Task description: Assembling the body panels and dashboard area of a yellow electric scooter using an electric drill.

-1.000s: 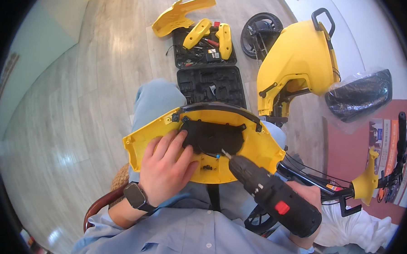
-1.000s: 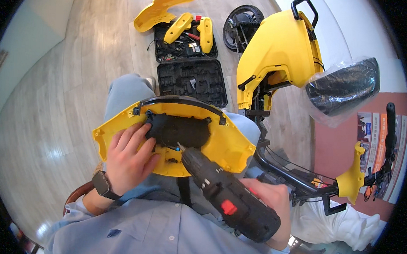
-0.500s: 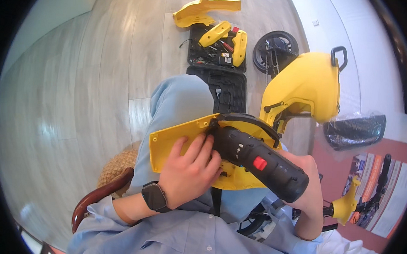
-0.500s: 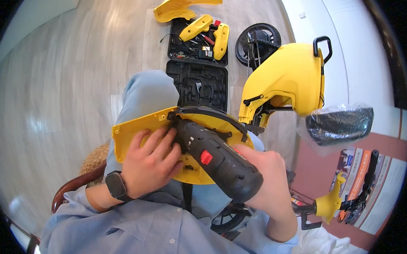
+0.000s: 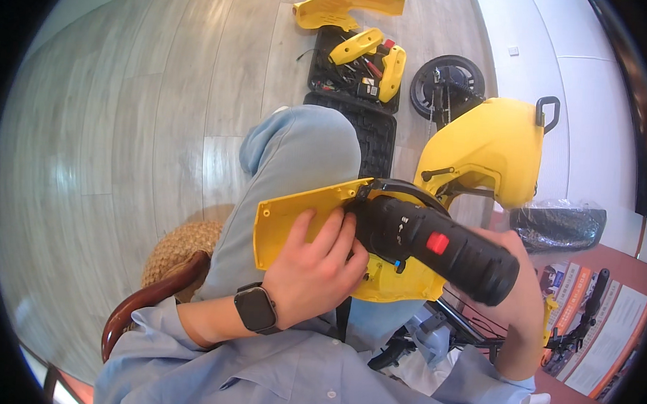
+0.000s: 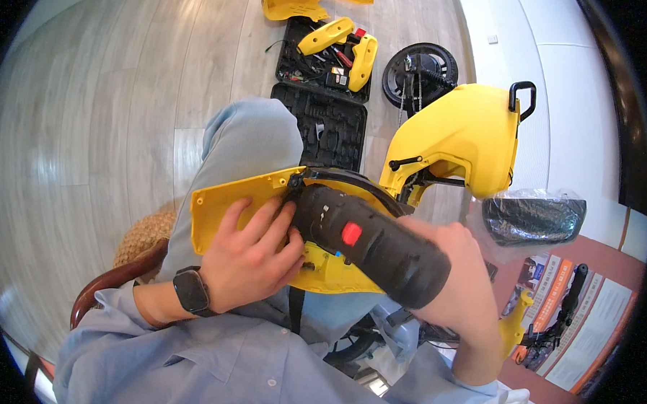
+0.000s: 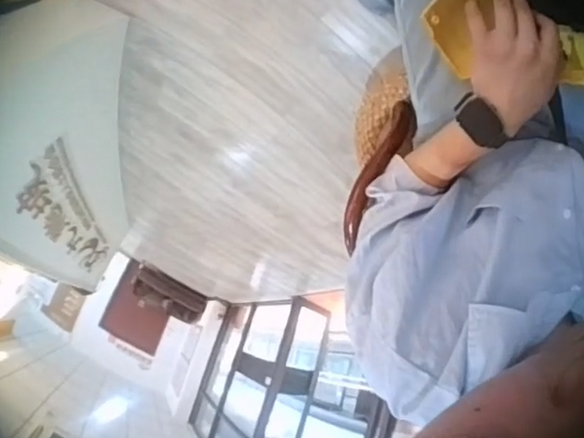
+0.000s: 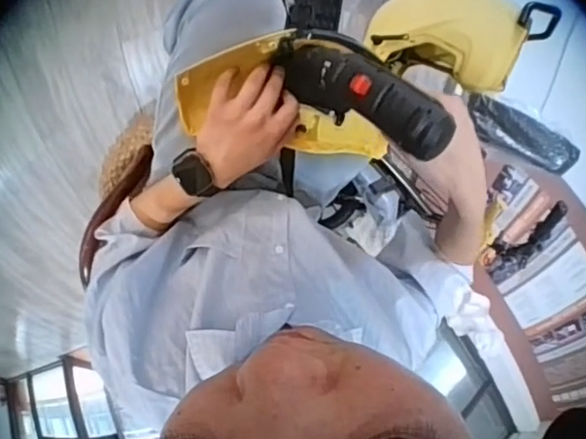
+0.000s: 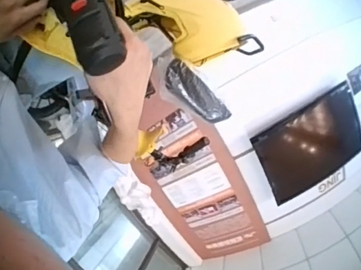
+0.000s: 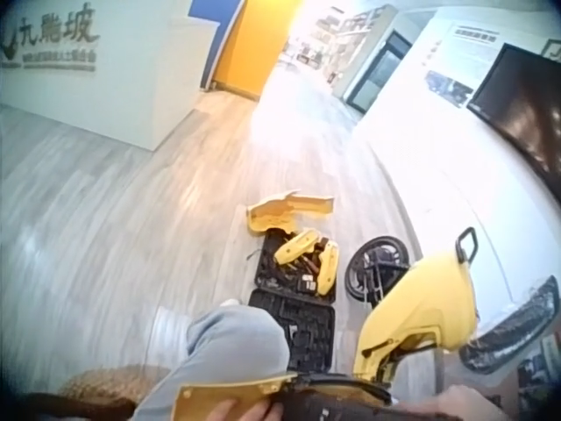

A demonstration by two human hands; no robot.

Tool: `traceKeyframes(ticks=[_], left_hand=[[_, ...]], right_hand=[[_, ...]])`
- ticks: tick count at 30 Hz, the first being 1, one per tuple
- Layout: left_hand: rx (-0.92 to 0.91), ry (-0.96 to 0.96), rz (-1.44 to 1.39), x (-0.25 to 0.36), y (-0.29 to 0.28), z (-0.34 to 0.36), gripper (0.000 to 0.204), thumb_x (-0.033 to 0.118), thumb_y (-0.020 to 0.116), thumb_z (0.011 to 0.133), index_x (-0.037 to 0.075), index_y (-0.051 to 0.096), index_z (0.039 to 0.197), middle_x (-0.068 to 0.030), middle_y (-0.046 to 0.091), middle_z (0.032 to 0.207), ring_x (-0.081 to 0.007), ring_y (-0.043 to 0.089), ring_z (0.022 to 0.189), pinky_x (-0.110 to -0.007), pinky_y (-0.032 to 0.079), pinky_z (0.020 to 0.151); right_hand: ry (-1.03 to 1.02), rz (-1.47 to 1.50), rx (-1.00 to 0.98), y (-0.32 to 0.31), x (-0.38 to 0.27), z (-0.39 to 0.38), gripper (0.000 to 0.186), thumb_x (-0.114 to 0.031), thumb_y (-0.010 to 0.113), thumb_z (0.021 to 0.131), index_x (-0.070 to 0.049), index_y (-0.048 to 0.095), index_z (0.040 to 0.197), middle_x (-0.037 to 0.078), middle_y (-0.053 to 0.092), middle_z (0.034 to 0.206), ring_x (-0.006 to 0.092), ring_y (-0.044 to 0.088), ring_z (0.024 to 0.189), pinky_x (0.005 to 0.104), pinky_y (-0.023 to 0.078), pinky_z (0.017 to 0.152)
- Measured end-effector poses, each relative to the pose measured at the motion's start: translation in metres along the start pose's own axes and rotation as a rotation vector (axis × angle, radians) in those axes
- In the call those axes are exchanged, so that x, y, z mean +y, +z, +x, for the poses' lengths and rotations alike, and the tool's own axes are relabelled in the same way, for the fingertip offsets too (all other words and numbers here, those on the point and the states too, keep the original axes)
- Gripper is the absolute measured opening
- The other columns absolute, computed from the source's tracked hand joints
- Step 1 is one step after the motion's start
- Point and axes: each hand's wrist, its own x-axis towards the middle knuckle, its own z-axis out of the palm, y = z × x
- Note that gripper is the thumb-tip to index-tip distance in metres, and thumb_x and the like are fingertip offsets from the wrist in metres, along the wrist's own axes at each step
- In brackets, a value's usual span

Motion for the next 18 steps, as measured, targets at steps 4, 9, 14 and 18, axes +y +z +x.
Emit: traceKeyframes(ticks=[4, 9, 14, 18], left_hand=[[0.013, 0.028, -0.013, 0.000, 0.005, 0.001, 0.029, 0.030, 0.067, 0.078, 0.007, 0.062, 0.095, -0.0175, 0.060, 0.121, -0.0298, 0.053, 0.117, -0.052, 0.040, 0.096], [0.013, 0.026, -0.014, -0.001, 0.006, -0.002, 0.025, 0.027, 0.065, 0.078, 0.007, 0.062, 0.092, -0.0184, 0.061, 0.119, -0.0305, 0.054, 0.116, -0.053, 0.040, 0.095], [0.033, 0.039, -0.005, -0.002, 0.008, -0.004, 0.024, 0.026, 0.065, 0.077, 0.006, 0.062, 0.091, -0.0185, 0.062, 0.117, -0.0300, 0.055, 0.115, -0.052, 0.041, 0.094], [0.035, 0.029, -0.014, -0.002, 0.007, -0.004, 0.024, 0.025, 0.065, 0.076, 0.006, 0.062, 0.091, -0.0184, 0.062, 0.116, -0.0296, 0.056, 0.114, -0.052, 0.041, 0.093]], right_hand=[[0.027, -0.064, -0.025, -0.013, -0.010, 0.007, 0.038, -0.006, 0.074, 0.062, 0.002, 0.065, 0.098, 0.017, 0.068, 0.082, 0.0301, 0.065, 0.071, 0.0331, 0.052, 0.071], [0.033, -0.064, -0.024, -0.010, -0.019, 0.013, 0.027, -0.015, 0.072, 0.068, -0.002, 0.065, 0.091, 0.019, 0.065, 0.076, 0.0395, 0.062, 0.072, 0.0355, 0.051, 0.069], [0.002, -0.029, 0.015, -0.006, -0.018, 0.009, 0.029, -0.015, 0.073, 0.067, -0.002, 0.065, 0.091, 0.018, 0.065, 0.076, 0.0384, 0.062, 0.071, 0.0351, 0.051, 0.069], [-0.006, -0.031, 0.004, -0.005, -0.014, 0.008, 0.030, -0.015, 0.073, 0.067, -0.002, 0.064, 0.091, 0.018, 0.065, 0.075, 0.0372, 0.063, 0.071, 0.0348, 0.051, 0.067]])
